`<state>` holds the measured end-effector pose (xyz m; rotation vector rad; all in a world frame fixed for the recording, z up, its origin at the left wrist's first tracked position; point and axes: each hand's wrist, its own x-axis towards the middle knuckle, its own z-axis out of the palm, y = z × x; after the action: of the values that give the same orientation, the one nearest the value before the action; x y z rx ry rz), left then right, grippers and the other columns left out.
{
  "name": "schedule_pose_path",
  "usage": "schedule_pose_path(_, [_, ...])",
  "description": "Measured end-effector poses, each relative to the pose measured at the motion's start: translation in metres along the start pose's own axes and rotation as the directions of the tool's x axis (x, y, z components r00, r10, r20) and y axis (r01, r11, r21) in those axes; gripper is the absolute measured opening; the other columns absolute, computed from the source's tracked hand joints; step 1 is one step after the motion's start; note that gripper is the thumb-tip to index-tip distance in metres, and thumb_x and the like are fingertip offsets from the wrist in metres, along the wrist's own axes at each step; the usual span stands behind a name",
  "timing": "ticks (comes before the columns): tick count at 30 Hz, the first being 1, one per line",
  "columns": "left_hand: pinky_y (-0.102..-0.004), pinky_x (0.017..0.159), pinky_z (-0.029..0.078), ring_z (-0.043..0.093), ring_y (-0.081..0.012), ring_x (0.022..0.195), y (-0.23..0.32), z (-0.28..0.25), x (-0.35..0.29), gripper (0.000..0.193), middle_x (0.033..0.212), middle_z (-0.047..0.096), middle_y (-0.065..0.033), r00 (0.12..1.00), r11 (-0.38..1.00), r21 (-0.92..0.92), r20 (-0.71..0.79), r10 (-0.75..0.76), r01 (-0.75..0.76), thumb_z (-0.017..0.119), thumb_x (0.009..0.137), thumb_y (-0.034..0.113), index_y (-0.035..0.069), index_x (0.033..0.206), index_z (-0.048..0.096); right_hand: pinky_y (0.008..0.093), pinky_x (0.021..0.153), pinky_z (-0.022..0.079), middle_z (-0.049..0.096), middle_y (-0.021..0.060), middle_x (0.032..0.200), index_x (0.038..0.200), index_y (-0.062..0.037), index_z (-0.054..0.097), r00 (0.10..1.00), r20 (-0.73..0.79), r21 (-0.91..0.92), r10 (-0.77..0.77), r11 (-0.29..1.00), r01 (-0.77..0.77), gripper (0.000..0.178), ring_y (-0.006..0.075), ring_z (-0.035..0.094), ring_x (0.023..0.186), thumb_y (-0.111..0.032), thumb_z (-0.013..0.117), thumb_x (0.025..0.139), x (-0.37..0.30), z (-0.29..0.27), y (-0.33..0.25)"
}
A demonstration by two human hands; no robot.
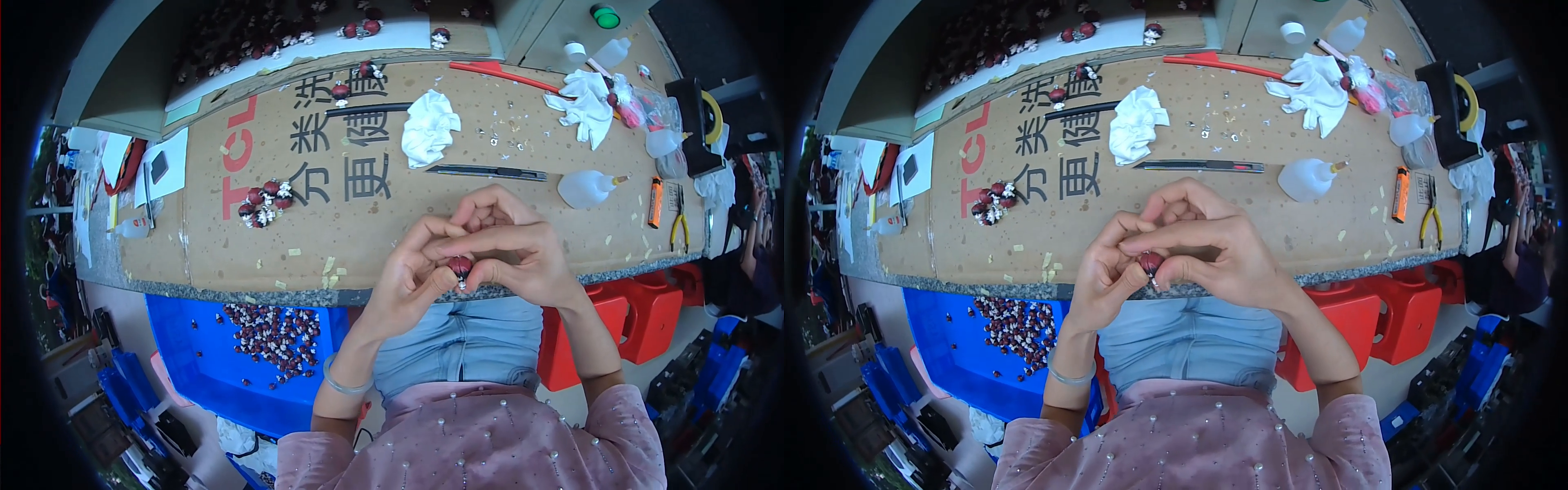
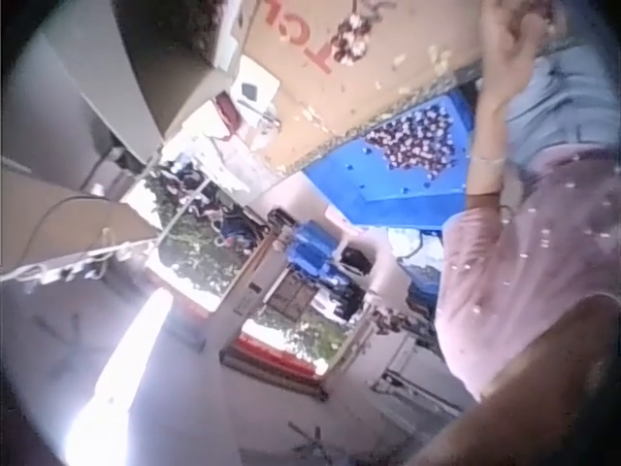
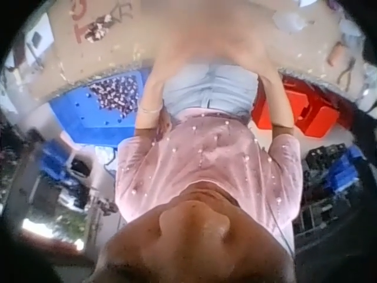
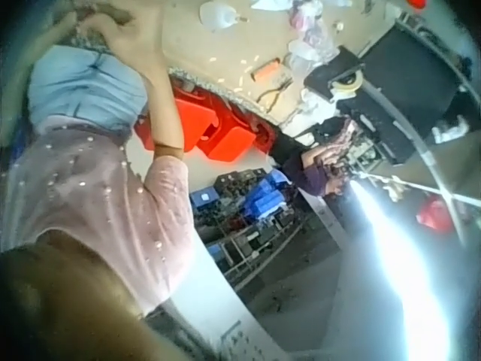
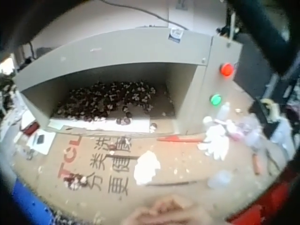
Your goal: The person applies glue to figurine parts using a squeeze bottle, joins the components together by hand, and retrieves more pieces from an upper compartment to assemble them.
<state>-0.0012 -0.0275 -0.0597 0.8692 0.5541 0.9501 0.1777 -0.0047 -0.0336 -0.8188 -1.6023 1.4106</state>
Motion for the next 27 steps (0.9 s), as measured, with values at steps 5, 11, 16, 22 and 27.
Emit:
schedule_pose_path(5, [-0.0220,0.074,0.043,0.051,-0.0091,0.089,-0.004,-0.005,0.004,0.039,0.103,0.054,-0.0077,0.997,0.998,-0.058,0.078,-0.023,0.028,0.054,0.092,0.013,0.004,0.122,0.030,0.0275,0.075,0.049,0.052,0.0094,0.107,0.098,-0.0050,0.071,0.998,0.024,-0.017,-0.053,0.998,0.054,0.033,0.0166,0.055,0.090,0.000,0.074,0.066,-0.001,-0.002,0.004])
schedule_pose_path(11, [-0.0247,0.073,0.045,0.053,-0.0115,0.090,-0.008,0.014,0.004,0.050,0.110,0.053,-0.0120,0.991,0.989,0.090,-0.056,0.119,-0.113,0.059,0.090,0.016,0.002,0.126,0.028,0.0295,0.073,0.051,0.060,0.0115,0.100,0.089,0.0018,0.069,0.981,-0.170,-0.194,-0.090,0.979,0.056,0.025,0.0192,0.061,0.089,0.004,0.072,0.064,-0.003,-0.005,0.007])
schedule_pose_path(16, [-0.0307,0.069,0.051,0.059,-0.0214,0.091,-0.011,0.025,0.010,0.062,0.117,0.052,-0.0157,0.924,0.882,0.453,-0.269,0.272,-0.128,0.070,0.080,0.019,0.000,0.131,0.040,0.0267,0.070,0.053,0.065,0.0124,0.091,0.087,0.0036,0.068,0.970,-0.244,-0.117,0.001,0.993,-0.030,0.022,0.0166,0.064,0.079,0.004,0.071,0.066,-0.007,-0.006,0.011])
schedule_pose_path(22, [-0.0302,0.075,0.051,0.063,-0.0281,0.092,-0.021,0.023,0.013,0.043,0.109,0.061,-0.0185,0.888,0.647,0.729,-0.119,0.444,-0.225,0.070,0.078,0.012,-0.003,0.115,0.056,0.0250,0.068,0.052,0.065,0.0108,0.086,0.088,0.0036,0.067,0.957,-0.267,0.078,0.111,0.993,-0.093,0.020,0.0151,0.064,0.077,0.005,0.071,0.068,-0.014,-0.001,0.016])
schedule_pose_path(27, [-0.0307,0.073,0.051,0.065,-0.0269,0.085,-0.027,0.029,0.011,0.035,0.100,0.064,-0.0160,0.857,0.624,0.756,-0.177,0.484,-0.196,0.066,0.078,0.004,-0.003,0.111,0.057,0.0258,0.063,0.048,0.063,0.0106,0.079,0.084,0.0030,0.066,0.944,-0.329,-0.014,0.011,1.000,-0.016,0.018,0.0165,0.062,0.071,0.004,0.072,0.067,-0.017,0.006,0.028])
